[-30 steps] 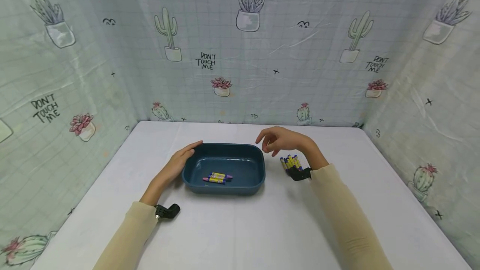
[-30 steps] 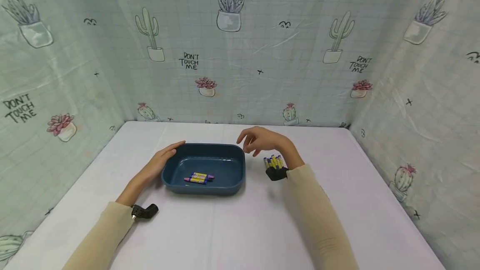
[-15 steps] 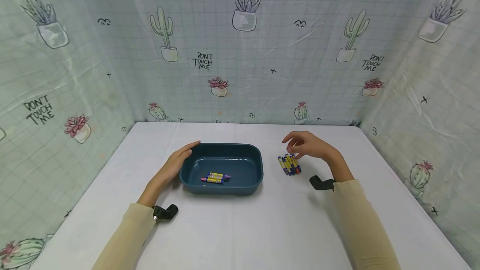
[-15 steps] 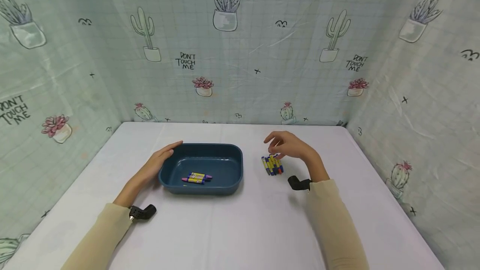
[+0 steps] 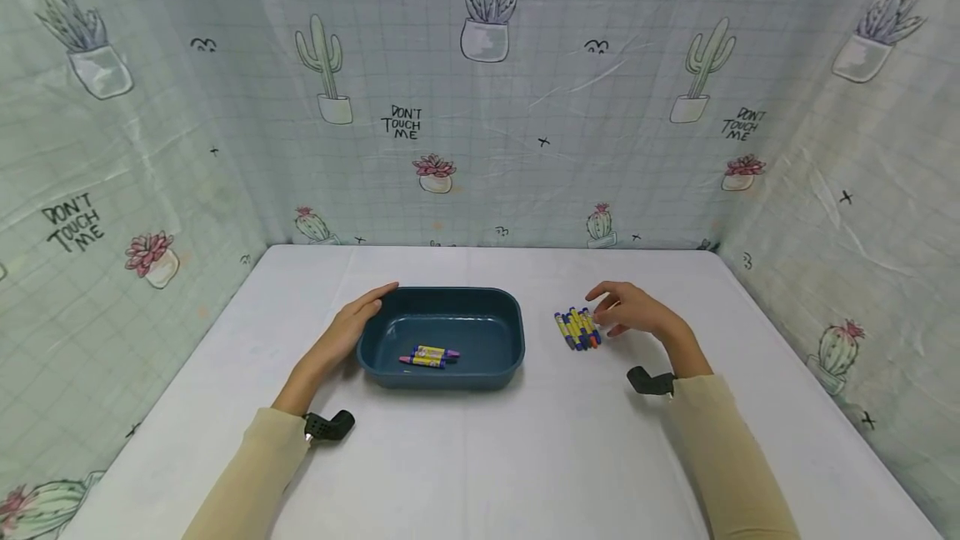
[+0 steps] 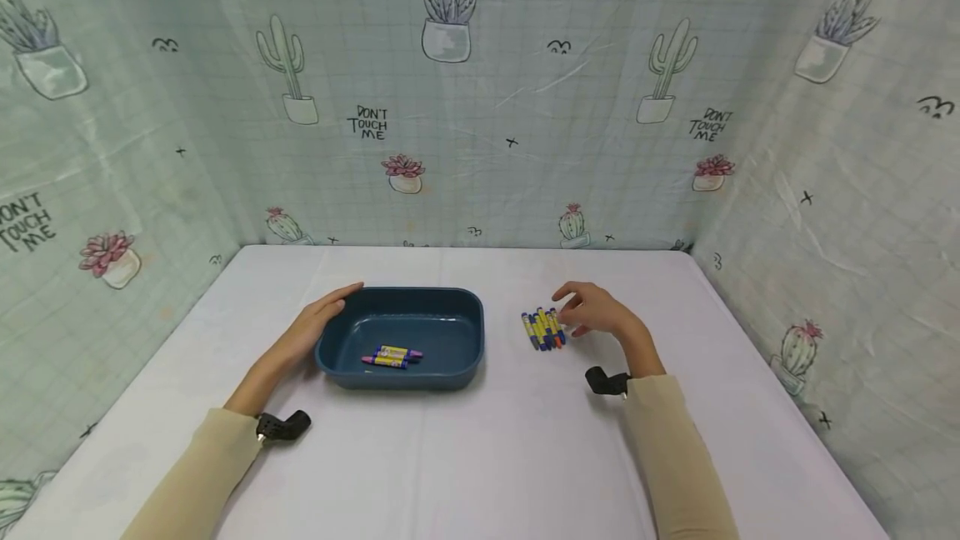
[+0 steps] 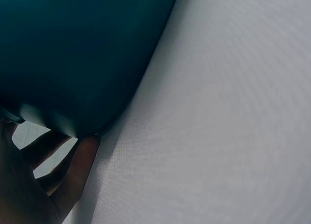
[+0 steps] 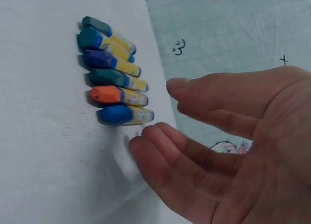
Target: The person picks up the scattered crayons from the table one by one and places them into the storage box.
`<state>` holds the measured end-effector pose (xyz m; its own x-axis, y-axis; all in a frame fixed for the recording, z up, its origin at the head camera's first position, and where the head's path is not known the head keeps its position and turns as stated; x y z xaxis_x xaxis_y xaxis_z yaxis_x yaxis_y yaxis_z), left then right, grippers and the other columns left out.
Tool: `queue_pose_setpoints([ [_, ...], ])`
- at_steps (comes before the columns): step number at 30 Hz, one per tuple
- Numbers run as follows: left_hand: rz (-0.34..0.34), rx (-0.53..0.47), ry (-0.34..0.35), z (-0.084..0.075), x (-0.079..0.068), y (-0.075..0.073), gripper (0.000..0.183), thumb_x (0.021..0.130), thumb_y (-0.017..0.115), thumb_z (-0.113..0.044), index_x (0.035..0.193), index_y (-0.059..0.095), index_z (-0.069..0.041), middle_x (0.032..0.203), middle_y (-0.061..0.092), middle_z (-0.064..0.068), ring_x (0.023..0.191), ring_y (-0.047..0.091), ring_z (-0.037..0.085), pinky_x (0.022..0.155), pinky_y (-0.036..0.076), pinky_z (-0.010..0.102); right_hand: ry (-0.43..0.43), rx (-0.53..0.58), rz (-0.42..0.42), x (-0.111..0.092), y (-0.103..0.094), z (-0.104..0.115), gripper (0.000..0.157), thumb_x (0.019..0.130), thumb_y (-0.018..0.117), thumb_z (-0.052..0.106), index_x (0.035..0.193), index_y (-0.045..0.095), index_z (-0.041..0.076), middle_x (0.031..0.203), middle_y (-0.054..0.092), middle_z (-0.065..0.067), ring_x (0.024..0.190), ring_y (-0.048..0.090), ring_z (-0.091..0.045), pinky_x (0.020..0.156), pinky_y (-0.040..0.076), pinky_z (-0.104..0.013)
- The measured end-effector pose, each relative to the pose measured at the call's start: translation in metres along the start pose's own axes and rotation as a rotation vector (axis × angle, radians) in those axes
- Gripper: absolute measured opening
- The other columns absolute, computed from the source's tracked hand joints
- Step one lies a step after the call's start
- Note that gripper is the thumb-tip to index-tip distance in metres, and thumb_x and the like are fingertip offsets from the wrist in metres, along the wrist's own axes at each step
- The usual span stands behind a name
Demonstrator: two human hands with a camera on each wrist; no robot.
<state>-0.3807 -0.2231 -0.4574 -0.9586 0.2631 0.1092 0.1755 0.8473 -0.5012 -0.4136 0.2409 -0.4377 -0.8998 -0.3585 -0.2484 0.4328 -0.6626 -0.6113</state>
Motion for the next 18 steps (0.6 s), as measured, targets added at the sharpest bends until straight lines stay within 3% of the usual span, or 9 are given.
queue_pose_setpoints([
  [11,-0.003,0.006,-0.003,-0.002,-0.002,0.001,0.048,0.115,0.03,-0.03,0.161,0.039,-0.02,0.17,0.032,0.009,0.16,0.02,0.038,0.128,0.014,0.066,0.032,-0.024,0.063,0.006,0.008,-0.01,0.056,0.094,0.066,0.007,0.146,0.049,-0.005,0.114,0.066,-0.022,0.092,0.067,-0.022,0.077,0.063,-0.035],
  [18,-0.003,0.0,0.004,-0.001,-0.001,0.001,0.048,0.114,0.031,-0.028,0.161,0.04,-0.019,0.169,0.033,0.01,0.16,0.02,0.039,0.128,0.013,0.066,0.004,-0.031,0.067,0.007,0.011,-0.014,0.063,0.093,0.068,0.007,0.15,0.045,-0.006,0.113,0.064,-0.022,0.089,0.066,-0.021,0.075,0.063,-0.033],
])
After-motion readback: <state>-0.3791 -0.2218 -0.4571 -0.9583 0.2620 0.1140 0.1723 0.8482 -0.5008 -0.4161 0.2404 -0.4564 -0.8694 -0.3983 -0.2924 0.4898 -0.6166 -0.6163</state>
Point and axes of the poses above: each hand's wrist, its own x-axis towards the middle knuckle, its own y-axis out of the palm, z = x × y, the point moved 7 cm from there along x, towards the middle knuckle
